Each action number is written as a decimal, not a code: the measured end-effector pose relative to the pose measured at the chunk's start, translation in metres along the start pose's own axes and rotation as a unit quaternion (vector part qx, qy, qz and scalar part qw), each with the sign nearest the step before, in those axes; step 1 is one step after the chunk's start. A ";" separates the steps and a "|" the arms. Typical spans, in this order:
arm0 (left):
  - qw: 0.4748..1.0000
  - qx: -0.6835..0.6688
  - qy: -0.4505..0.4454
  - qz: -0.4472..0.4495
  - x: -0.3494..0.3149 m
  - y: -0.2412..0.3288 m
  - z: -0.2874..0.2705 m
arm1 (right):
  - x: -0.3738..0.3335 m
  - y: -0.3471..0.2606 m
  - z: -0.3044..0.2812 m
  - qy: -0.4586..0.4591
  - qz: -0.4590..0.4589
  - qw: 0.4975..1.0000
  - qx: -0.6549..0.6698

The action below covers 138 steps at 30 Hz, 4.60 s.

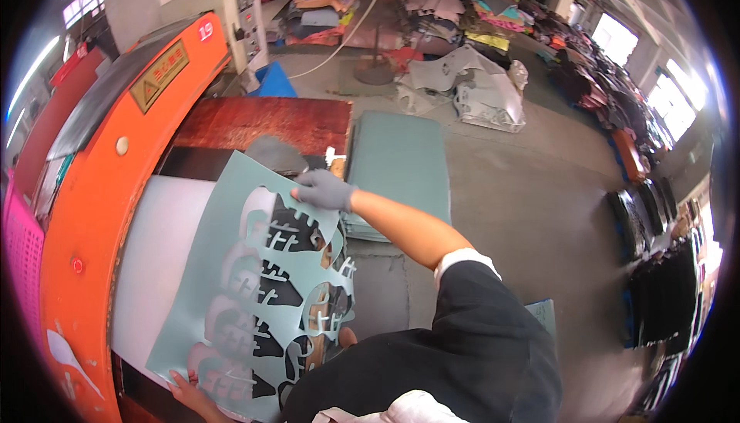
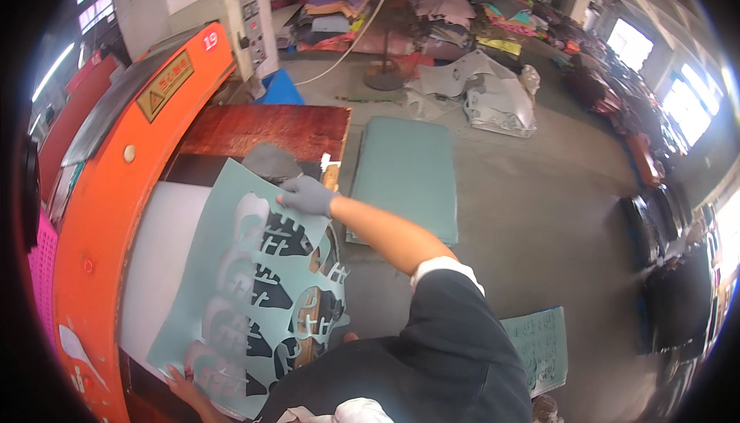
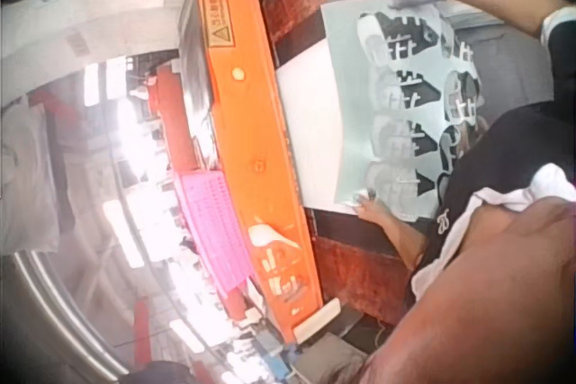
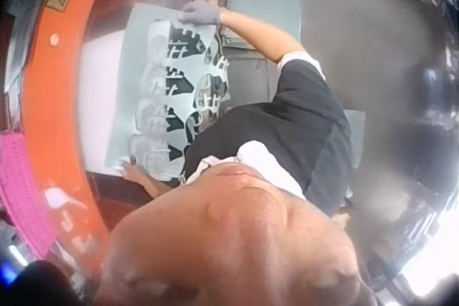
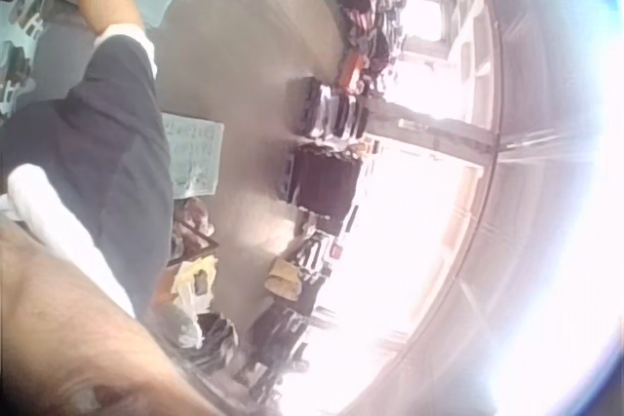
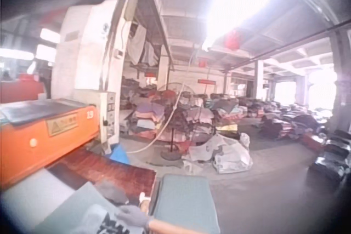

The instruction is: The person removes light-blue cut parts from a sheet, stacks them, and uses a green handheld tool to trim edges. They then place a new sheet on the machine bed and wipe its surface with a cloth.

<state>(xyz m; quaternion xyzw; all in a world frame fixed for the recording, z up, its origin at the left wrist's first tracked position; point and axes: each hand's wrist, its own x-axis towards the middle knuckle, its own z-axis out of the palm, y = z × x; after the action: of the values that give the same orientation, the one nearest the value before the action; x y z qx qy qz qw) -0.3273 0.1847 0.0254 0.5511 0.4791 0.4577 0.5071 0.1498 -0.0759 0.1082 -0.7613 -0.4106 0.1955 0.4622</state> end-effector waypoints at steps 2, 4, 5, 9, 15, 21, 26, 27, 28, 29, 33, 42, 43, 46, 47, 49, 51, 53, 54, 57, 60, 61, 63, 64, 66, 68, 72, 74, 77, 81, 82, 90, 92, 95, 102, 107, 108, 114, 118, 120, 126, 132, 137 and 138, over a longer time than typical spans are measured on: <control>0.998 0.025 -0.037 0.037 -0.008 0.022 0.020 | -0.062 -0.003 -0.018 0.054 0.011 0.998 0.012; 0.995 0.008 -0.085 0.055 -0.024 0.047 0.043 | -0.132 -0.001 -0.038 0.105 0.058 0.992 0.045; 0.985 0.005 -0.113 0.130 -0.035 0.059 0.058 | -0.168 0.001 -0.048 0.132 0.065 0.987 0.068; 0.922 -0.035 -0.285 0.260 -0.089 0.110 0.121 | -0.298 0.018 -0.072 0.154 0.109 0.950 0.250; 0.776 -0.066 -0.530 0.335 -0.179 0.155 0.239 | -0.447 0.076 -0.026 0.271 0.216 0.921 0.176; 0.621 -0.077 -0.702 0.339 -0.283 0.177 0.342 | -0.599 0.073 0.024 0.574 0.307 0.713 0.260; 0.561 -0.072 -0.789 0.240 -0.371 0.169 0.416 | -0.674 0.025 0.071 0.745 0.294 0.549 0.238; 0.542 -0.100 -0.810 0.202 -0.388 0.166 0.429 | -0.677 0.017 0.080 0.772 0.295 0.515 0.227; 0.530 -0.098 -0.824 0.175 -0.403 0.165 0.441 | -0.680 0.009 0.089 0.797 0.286 0.486 0.214; 0.527 -0.095 -0.832 0.143 -0.418 0.162 0.452 | -0.682 0.002 0.097 0.815 0.301 0.460 0.183; 0.471 -0.093 -0.867 0.134 -0.466 0.151 0.491 | -0.687 -0.028 0.120 0.869 0.323 0.362 0.091; 0.338 -0.079 -0.934 0.081 -0.552 0.127 0.512 | -0.680 -0.107 0.153 0.911 0.348 0.217 0.043; 0.321 -0.066 -0.941 0.079 -0.561 0.124 0.510 | -0.683 -0.112 0.155 0.916 0.347 0.196 0.055; 0.285 -0.029 -0.956 0.062 -0.597 0.118 0.501 | -0.708 -0.121 0.156 0.928 0.316 0.193 0.038; 0.277 -0.031 -0.958 0.062 -0.613 0.116 0.498 | -0.720 -0.121 0.157 0.932 0.304 0.192 0.034; 0.267 -0.017 -0.963 0.039 -0.653 0.109 0.488 | -0.752 -0.118 0.155 0.926 0.330 0.182 0.018; 0.243 0.003 -0.969 0.036 -0.702 0.104 0.477 | -0.793 -0.113 0.153 0.928 0.332 0.166 0.038; 0.236 0.028 -0.971 0.025 -0.761 0.096 0.467 | -0.847 -0.105 0.148 0.922 0.341 0.163 0.079; 0.229 0.040 -0.972 0.035 -0.794 0.092 0.464 | -0.878 -0.100 0.144 0.922 0.335 0.165 0.104; 0.202 0.056 -0.976 0.064 -0.904 0.074 0.458 | -0.975 -0.073 0.132 0.901 0.391 0.167 0.082; 0.159 0.116 -0.977 0.076 -1.035 0.054 0.457 | -1.091 -0.038 0.101 0.862 0.450 0.218 0.089; 0.157 0.051 -0.972 0.166 -1.076 0.047 0.453 | -1.127 -0.022 0.088 0.839 0.505 0.196 0.047; 0.198 -0.004 -0.909 0.367 -1.140 0.033 0.440 | -1.181 0.012 0.061 0.775 0.616 0.114 -0.088; 0.235 0.017 -0.851 0.470 -1.160 0.024 0.433 | -1.198 0.028 0.053 0.730 0.666 0.040 -0.150; 0.207 -0.030 -0.867 0.453 -1.180 -0.003 0.410 | -1.211 0.058 0.048 0.725 0.658 0.091 -0.185; 0.142 -0.033 -0.863 0.484 -1.169 -0.035 0.403 | -1.193 0.102 0.062 0.743 0.642 0.133 -0.135; -0.003 0.020 -0.823 0.567 -1.065 -0.119 0.412 | -1.094 0.183 0.159 0.647 0.674 0.338 -0.113; -0.059 0.219 -0.824 0.520 -0.986 -0.152 0.431 | -1.020 0.196 0.230 0.504 0.749 0.411 0.124; -0.151 0.409 -0.756 0.488 -0.860 -0.172 0.465 | -0.914 0.174 0.318 0.380 0.764 0.381 0.356; -0.101 0.483 -0.761 0.421 -0.732 -0.169 0.498 | -0.823 0.141 0.356 0.240 0.749 0.448 0.426; -0.074 0.492 -0.768 0.404 -0.707 -0.166 0.503 | -0.817 0.145 0.350 0.224 0.748 0.469 0.412; 0.080 0.390 -0.854 0.335 -0.589 -0.135 0.534 | -0.810 0.229 0.190 0.630 0.687 0.319 0.172; 0.140 0.360 -0.871 0.305 -0.543 -0.128 0.540 | -0.781 0.244 0.144 0.613 0.657 0.428 0.102; 0.263 0.390 -0.873 0.128 -0.463 -0.126 0.552 | -0.716 0.267 0.093 0.544 0.630 0.539 0.128; 0.481 0.397 -0.781 0.017 -0.358 -0.144 0.573 | -0.581 0.315 -0.024 0.239 0.603 0.760 0.038; 0.538 0.323 -0.773 -0.090 -0.351 -0.130 0.606 | -0.539 0.376 -0.136 0.250 0.587 0.770 0.018; 0.547 0.315 -0.767 -0.115 -0.348 -0.122 0.617 | -0.531 0.393 -0.157 0.248 0.596 0.763 0.028; 0.719 0.259 -0.629 -0.142 -0.307 -0.088 0.729 | -0.477 0.511 -0.318 0.160 0.585 0.795 -0.012; 0.798 0.199 -0.552 -0.139 -0.331 -0.155 0.847 | -0.419 0.607 -0.463 0.159 0.544 0.824 0.014; 0.800 0.185 -0.555 -0.131 -0.375 -0.204 0.899 | -0.379 0.666 -0.528 0.167 0.554 0.816 -0.007; 0.439 0.334 -0.832 -0.055 -0.521 -0.229 0.884 | -0.325 0.788 -0.621 0.149 0.599 0.786 0.025; 0.553 0.491 -0.672 -0.039 -0.484 -0.202 0.880 | -0.280 0.814 -0.640 -0.030 0.572 0.819 -0.039; 0.724 0.416 -0.547 0.054 -0.420 -0.238 0.937 | -0.230 0.848 -0.678 0.004 0.498 0.862 -0.089; 0.790 0.349 -0.502 -0.051 -0.415 -0.244 0.943 | -0.217 0.860 -0.688 0.016 0.496 0.864 -0.085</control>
<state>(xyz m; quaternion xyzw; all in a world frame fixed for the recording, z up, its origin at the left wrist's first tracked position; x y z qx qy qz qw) 0.5410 -0.3341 -0.2889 0.8174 0.3119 -0.1086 0.4720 0.8707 -0.8270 -0.3116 -0.9037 0.0141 0.3512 0.2444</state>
